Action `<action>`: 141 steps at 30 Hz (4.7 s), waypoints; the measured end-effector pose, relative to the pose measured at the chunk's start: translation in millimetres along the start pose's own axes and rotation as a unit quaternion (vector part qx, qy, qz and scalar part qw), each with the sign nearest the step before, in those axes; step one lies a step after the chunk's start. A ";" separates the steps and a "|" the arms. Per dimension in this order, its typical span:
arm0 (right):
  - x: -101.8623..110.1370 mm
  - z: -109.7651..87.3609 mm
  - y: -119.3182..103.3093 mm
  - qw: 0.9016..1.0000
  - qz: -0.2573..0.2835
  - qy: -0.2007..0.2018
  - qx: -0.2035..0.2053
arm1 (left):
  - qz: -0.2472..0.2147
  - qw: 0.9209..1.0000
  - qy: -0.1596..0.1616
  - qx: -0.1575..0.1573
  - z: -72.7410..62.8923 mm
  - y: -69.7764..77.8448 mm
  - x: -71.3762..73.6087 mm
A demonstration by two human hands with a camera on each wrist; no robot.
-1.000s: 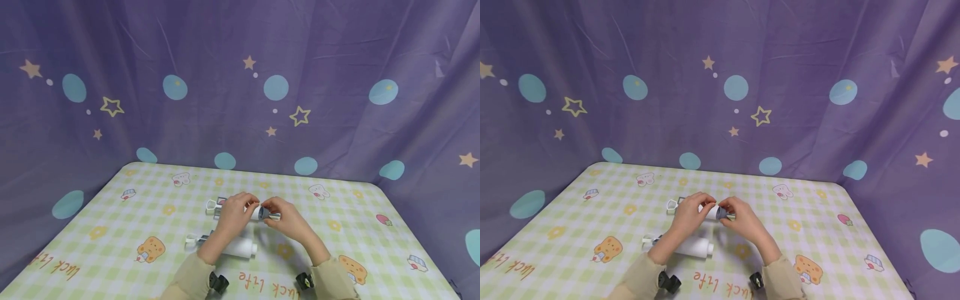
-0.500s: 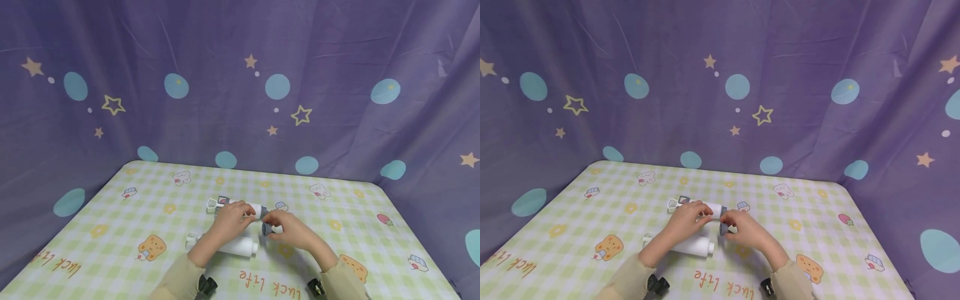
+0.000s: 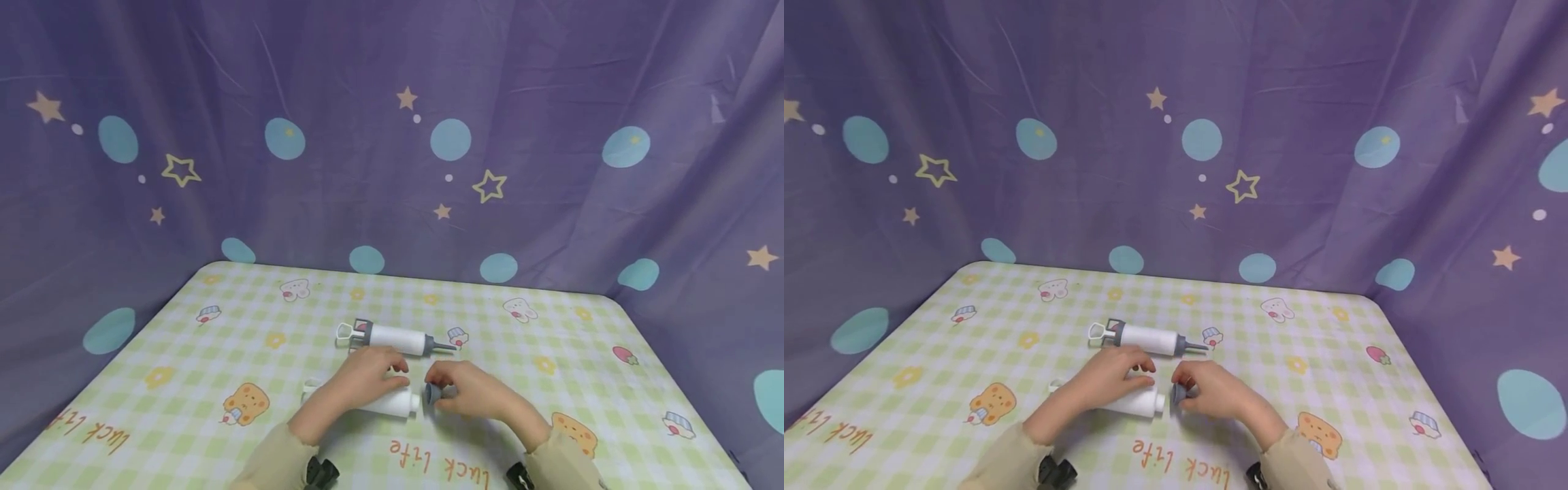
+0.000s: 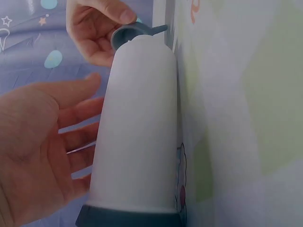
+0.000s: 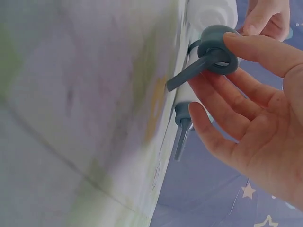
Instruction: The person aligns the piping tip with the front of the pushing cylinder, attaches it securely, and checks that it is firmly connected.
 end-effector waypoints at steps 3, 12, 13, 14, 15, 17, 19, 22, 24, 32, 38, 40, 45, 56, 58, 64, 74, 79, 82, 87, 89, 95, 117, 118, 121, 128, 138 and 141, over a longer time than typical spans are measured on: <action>-2.1 0.0 -2.3 1.000 0.003 -0.007 0.008 | -0.011 0.999 -0.030 -0.015 -2.6 -0.2 -5.2; -8.5 5.1 -1.4 1.000 -0.006 -0.009 0.008 | -0.009 0.997 -0.066 -0.035 -10.2 0.3 -12.2; -8.9 5.9 -1.8 1.000 -0.009 -0.009 0.008 | -0.008 0.997 -0.070 -0.035 -10.8 0.3 -12.4; -9.5 6.8 -2.6 1.000 -0.013 -0.009 0.009 | -0.007 0.997 -0.073 -0.034 -11.4 0.4 -12.6; -10.1 7.8 -3.8 1.000 -0.018 -0.011 0.010 | -0.003 0.997 -0.077 -0.032 -11.8 0.3 -13.0; -11.2 10.0 -6.7 0.999 -0.029 -0.013 0.014 | 0.001 0.996 -0.084 -0.028 -12.6 -0.1 -13.7; -12.1 12.0 -9.1 0.999 -0.038 -0.015 0.014 | 0.003 0.996 -0.091 -0.021 -13.2 -1.0 -14.4; -12.3 13.6 -10.7 0.999 -0.047 -0.011 0.008 | -0.002 0.995 -0.094 -0.012 -14.0 -2.8 -14.6; -12.2 14.0 -10.7 0.999 -0.049 -0.008 0.004 | -0.006 0.996 -0.094 -0.007 -14.4 -4.4 -14.6; -11.2 15.3 -10.5 0.999 -0.042 0.005 0.003 | -0.027 0.996 -0.088 0.001 -12.9 -8.6 -14.7; -7.1 14.6 -11.1 0.999 -0.025 0.031 0.008 | -0.025 0.998 -0.062 0.008 -12.5 -8.0 -10.2; -4.6 13.6 -10.9 0.999 -0.018 0.046 0.007 | -0.016 0.999 -0.048 0.008 -12.6 -7.0 -7.2; 3.5 10.2 -12.2 0.996 -0.012 0.085 0.011 | -0.006 1.000 -0.022 0.010 -12.0 -5.8 0.2; 15.7 7.9 -12.7 0.990 0.019 0.136 0.023 | -0.010 1.000 -0.010 0.016 -7.7 -5.0 13.0; 18.5 7.8 -11.9 0.989 0.025 0.145 0.022 | -0.012 1.000 -0.007 0.020 -6.7 -5.1 15.8; 29.4 7.2 -12.3 0.985 0.016 0.170 0.035 | 0.000 1.000 0.004 0.026 -2.2 -3.8 23.0; 42.5 4.6 -13.0 0.978 -0.003 0.199 0.058 | 0.001 0.999 0.020 0.029 1.1 -0.2 35.6; 51.6 1.2 -17.9 0.972 -0.013 0.224 0.071 | 0.011 0.998 0.045 0.032 1.3 3.6 45.1; 56.4 -0.2 -18.3 0.970 -0.008 0.233 0.066 | 0.017 0.998 0.060 0.030 1.0 6.1 50.2; 62.6 -1.4 -17.0 0.969 -0.005 0.242 0.057 | 0.014 0.997 0.076 0.029 1.7 7.3 56.8; 65.2 -1.8 -18.0 0.967 -0.009 0.248 0.064 | 0.014 0.996 0.079 0.034 2.8 6.6 58.6; 73.9 -4.7 -20.7 0.959 -0.013 0.268 0.093 | 0.002 0.996 0.084 0.042 7.2 5.4 61.7; 83.6 -8.1 -17.7 0.954 0.027 0.282 0.102 | -0.033 0.996 0.075 0.041 13.5 0.0 64.4; 84.2 -9.3 -21.0 0.954 0.028 0.281 0.101 | -0.029 0.996 0.079 0.039 13.9 -0.1 64.5; 86.7 -14.2 -32.8 0.955 0.034 0.279 0.097 | -0.013 0.995 0.095 0.024 14.3 1.4 66.2; 89.8 -19.6 -42.6 0.954 0.048 0.282 0.085 | 0.005 0.990 0.141 0.004 12.0 3.6 72.3; 88.6 -19.3 -41.8 0.952 0.069 0.288 0.084 | 0.038 0.987 0.157 0.007 8.3 8.2 74.0; 88.6 -19.9 -40.9 0.952 0.074 0.287 0.081 | 0.049 0.986 0.160 0.005 6.9 10.9 74.7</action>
Point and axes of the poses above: each hand's wrist, its own z-axis towards the middle knuckle, its own x-axis out of the back of the hand, y = z × x, the point moved 8 cm from there along z, towards the middle knuckle, and after that the axes turned 14 degrees about -y, right-handed, at the moved point
